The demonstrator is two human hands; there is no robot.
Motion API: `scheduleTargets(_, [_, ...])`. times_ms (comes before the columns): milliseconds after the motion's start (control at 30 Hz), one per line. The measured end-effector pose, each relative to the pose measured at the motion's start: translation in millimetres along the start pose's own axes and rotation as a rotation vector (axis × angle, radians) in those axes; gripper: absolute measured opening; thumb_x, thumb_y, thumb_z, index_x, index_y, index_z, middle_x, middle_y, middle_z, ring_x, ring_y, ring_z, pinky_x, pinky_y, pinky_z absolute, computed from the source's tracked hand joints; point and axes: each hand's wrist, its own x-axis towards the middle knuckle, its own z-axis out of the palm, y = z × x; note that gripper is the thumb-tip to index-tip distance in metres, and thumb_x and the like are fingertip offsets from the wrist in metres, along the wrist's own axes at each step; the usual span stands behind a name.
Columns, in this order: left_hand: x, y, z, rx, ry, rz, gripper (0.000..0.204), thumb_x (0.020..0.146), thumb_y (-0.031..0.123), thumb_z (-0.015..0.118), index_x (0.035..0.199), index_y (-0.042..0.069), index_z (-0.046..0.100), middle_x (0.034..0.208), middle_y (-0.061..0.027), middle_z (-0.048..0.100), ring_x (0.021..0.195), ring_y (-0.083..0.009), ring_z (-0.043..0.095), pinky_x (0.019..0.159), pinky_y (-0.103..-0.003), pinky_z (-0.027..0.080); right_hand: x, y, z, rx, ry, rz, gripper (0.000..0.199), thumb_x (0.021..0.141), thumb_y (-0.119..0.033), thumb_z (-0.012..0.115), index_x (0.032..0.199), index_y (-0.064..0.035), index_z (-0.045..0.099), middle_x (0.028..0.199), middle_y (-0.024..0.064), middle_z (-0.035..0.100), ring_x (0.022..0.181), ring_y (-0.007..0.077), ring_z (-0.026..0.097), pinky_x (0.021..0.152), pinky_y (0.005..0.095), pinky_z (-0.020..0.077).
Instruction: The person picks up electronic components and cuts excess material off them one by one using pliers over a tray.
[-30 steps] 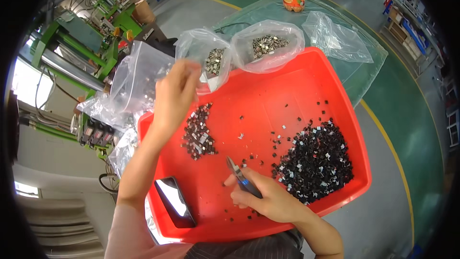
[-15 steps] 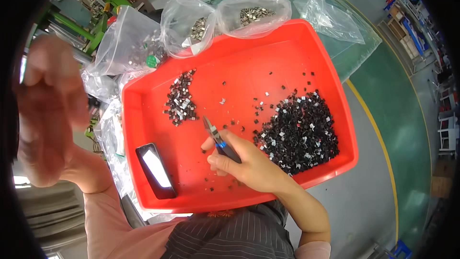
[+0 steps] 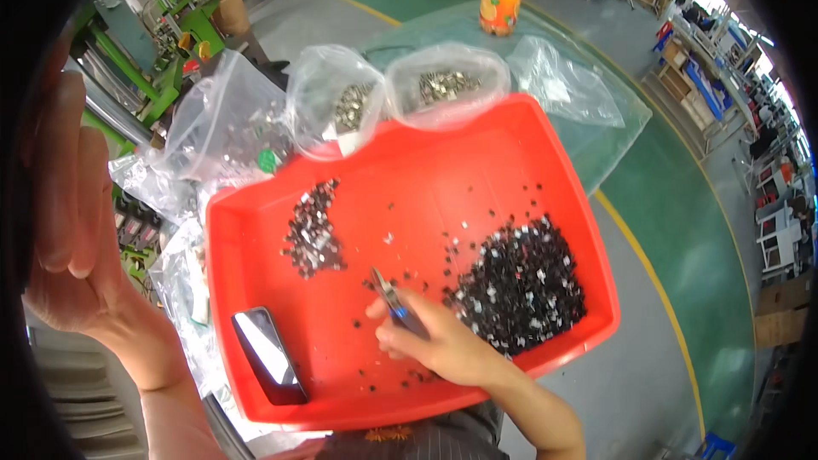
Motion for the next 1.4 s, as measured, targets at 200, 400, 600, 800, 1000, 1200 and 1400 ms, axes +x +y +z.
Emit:
scheduleTargets(200, [11,-161,226,0.087,-0.065,-0.169,0.040,0.101,0.019,0.033,0.133,-0.006,0.033,0.087,-0.0136,0.059,0.047,-0.0157,0.042,0.039,-0.025,0.039,-9,-17,-2,-0.152,0.075,-0.020,0.027,0.093,-0.015,0.056,0.115,-0.0013,0.049,0.086,0.0042,0.056,0.079,0.0118,0.058,0.073,0.0275,0.0499])
scheduleTargets(400, [6,-207,262,0.750,-0.145,0.029,0.044,0.100,0.020,0.035,0.134,-0.007,0.033,0.093,-0.0144,0.059,0.044,-0.0096,0.038,0.039,-0.021,0.034,3,-7,-12,-0.090,0.090,-0.030,0.026,0.092,-0.019,0.057,0.111,-0.0008,0.052,0.083,0.0061,0.057,0.075,0.0142,0.057,0.070,0.0279,0.0455])
scheduleTargets(600, [-61,-262,133,1.834,-0.913,-0.152,0.011,0.082,0.003,0.058,0.093,0.005,0.060,0.090,-0.0107,0.060,0.076,-0.0267,0.063,0.062,-0.035,0.052,1,-4,-8,-0.066,0.067,-0.025,0.026,0.094,-0.016,0.055,0.115,-0.0018,0.049,0.087,0.0055,0.057,0.078,0.0124,0.057,0.072,0.0273,0.0483])
scheduleTargets(800, [-84,-295,92,1.763,-0.862,-0.385,0.009,0.081,0.009,0.061,0.086,0.006,0.055,0.088,-0.0092,0.056,0.076,-0.0314,0.060,0.059,-0.042,0.049,2,-6,-6,-0.119,0.055,-0.040,0.025,0.094,-0.013,0.054,0.114,0.0004,0.049,0.085,0.0050,0.056,0.077,0.0119,0.057,0.071,0.0269,0.0475])
scheduleTargets(1000, [-76,-286,112,1.539,-0.672,-0.498,0.010,0.083,0.002,0.060,0.090,0.001,0.053,0.087,-0.0121,0.064,0.067,-0.0261,0.063,0.059,-0.036,0.049,5,-10,-4,-0.135,0.085,-0.019,0.026,0.093,-0.014,0.055,0.115,0.0002,0.049,0.086,0.0049,0.055,0.081,0.0122,0.057,0.076,0.0280,0.0485])
scheduleTargets(1200, [-50,-281,209,0.514,-0.296,-0.857,0.020,0.090,0.000,0.053,0.110,0.003,0.054,0.085,-0.0073,0.065,0.068,-0.0115,0.061,0.054,-0.020,0.044,15,-9,2,-0.571,0.230,-0.133,0.033,0.088,-0.018,0.061,0.115,-0.0018,0.051,0.083,0.0131,0.057,0.078,0.0283,0.060,0.070,0.0351,0.0461])
scheduleTargets(1400, [-67,-311,188,0.228,-0.126,-1.016,0.011,0.095,0.013,0.051,0.104,0.008,0.052,0.103,-0.0163,0.065,0.091,-0.0228,0.066,0.069,-0.027,0.051,12,-10,-3,-0.594,0.311,-0.061,0.035,0.087,-0.016,0.062,0.115,0.0010,0.049,0.086,0.0180,0.058,0.079,0.0342,0.062,0.070,0.0381,0.0479])
